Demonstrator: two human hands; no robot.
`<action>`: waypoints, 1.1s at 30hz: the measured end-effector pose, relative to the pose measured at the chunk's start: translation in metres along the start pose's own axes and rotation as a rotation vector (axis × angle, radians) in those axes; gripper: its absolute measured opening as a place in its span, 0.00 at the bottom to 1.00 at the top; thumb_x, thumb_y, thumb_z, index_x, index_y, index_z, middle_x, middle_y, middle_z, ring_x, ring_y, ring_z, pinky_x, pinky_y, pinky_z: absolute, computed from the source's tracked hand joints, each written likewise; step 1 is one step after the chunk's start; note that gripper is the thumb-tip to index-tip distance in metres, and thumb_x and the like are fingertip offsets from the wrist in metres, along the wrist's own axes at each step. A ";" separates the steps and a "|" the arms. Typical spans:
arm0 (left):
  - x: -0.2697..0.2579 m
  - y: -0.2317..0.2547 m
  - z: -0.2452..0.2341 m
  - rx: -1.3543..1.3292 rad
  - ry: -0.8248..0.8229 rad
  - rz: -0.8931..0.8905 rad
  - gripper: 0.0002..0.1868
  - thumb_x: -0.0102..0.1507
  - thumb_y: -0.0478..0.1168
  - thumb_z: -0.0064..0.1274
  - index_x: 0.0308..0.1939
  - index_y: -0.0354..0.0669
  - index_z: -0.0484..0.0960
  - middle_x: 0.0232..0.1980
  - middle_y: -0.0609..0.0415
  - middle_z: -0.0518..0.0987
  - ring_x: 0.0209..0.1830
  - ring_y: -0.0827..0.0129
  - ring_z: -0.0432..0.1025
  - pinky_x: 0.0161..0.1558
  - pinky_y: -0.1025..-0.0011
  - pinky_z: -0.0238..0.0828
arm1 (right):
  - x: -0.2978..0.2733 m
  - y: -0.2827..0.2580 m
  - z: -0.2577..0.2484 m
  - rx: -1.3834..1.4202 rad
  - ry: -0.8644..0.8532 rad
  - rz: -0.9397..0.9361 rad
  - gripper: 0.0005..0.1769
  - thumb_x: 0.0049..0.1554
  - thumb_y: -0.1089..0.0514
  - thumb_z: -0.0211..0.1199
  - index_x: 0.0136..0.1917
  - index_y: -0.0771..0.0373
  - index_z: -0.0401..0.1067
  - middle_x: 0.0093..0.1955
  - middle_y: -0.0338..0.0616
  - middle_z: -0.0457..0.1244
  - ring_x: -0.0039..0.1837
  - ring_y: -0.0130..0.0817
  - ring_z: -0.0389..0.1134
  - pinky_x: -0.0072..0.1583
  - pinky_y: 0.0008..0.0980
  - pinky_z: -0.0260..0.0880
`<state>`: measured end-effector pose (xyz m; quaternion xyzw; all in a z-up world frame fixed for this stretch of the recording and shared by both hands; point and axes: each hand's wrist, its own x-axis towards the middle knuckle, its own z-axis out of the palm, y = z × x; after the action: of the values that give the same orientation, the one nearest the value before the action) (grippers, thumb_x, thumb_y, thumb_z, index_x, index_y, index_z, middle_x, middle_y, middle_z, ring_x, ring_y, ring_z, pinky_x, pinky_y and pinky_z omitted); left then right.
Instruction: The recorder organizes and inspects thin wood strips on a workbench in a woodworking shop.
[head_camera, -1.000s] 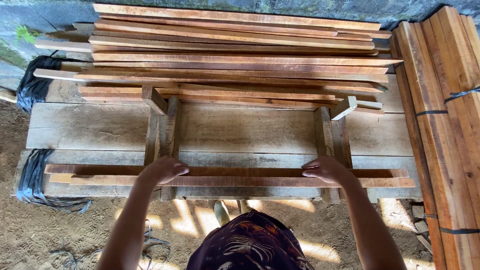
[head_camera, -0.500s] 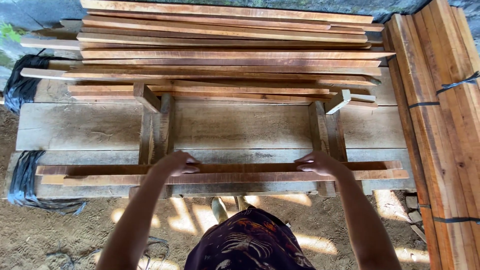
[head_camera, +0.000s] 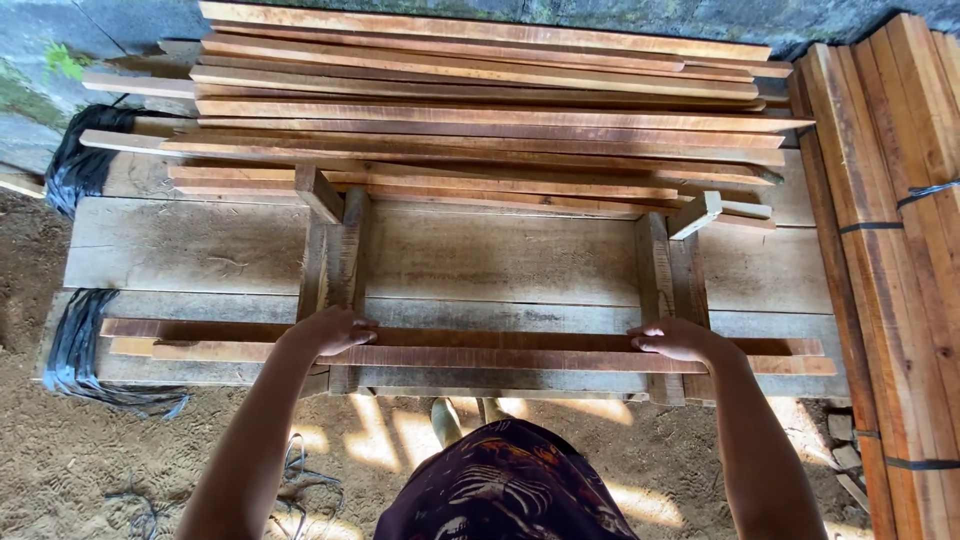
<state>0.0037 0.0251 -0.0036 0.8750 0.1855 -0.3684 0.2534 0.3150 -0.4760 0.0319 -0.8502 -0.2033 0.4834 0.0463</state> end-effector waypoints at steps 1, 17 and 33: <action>-0.012 0.011 -0.008 -0.026 -0.037 -0.009 0.26 0.70 0.56 0.43 0.69 0.55 0.77 0.65 0.39 0.79 0.65 0.43 0.73 0.66 0.51 0.70 | -0.009 -0.009 -0.002 0.023 -0.015 0.001 0.35 0.60 0.37 0.60 0.75 0.54 0.68 0.76 0.58 0.60 0.78 0.61 0.57 0.76 0.56 0.56; 0.076 -0.038 0.104 0.725 0.339 0.232 0.37 0.54 0.55 0.64 0.59 0.46 0.64 0.52 0.49 0.75 0.54 0.55 0.76 0.56 0.60 0.73 | 0.050 0.040 0.059 -0.367 0.220 -0.244 0.44 0.48 0.46 0.76 0.73 0.55 0.61 0.65 0.54 0.67 0.68 0.53 0.69 0.71 0.51 0.67; 0.045 0.131 0.031 0.026 -0.055 0.234 0.33 0.71 0.66 0.30 0.72 0.57 0.71 0.63 0.46 0.79 0.63 0.47 0.73 0.66 0.47 0.67 | 0.055 -0.126 0.066 -0.166 -0.052 -0.287 0.31 0.64 0.32 0.49 0.64 0.55 0.75 0.50 0.48 0.70 0.53 0.47 0.73 0.59 0.45 0.69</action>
<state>0.0831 -0.0914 -0.0148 0.8835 0.0702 -0.3626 0.2881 0.2462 -0.3476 -0.0125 -0.8008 -0.3627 0.4751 0.0393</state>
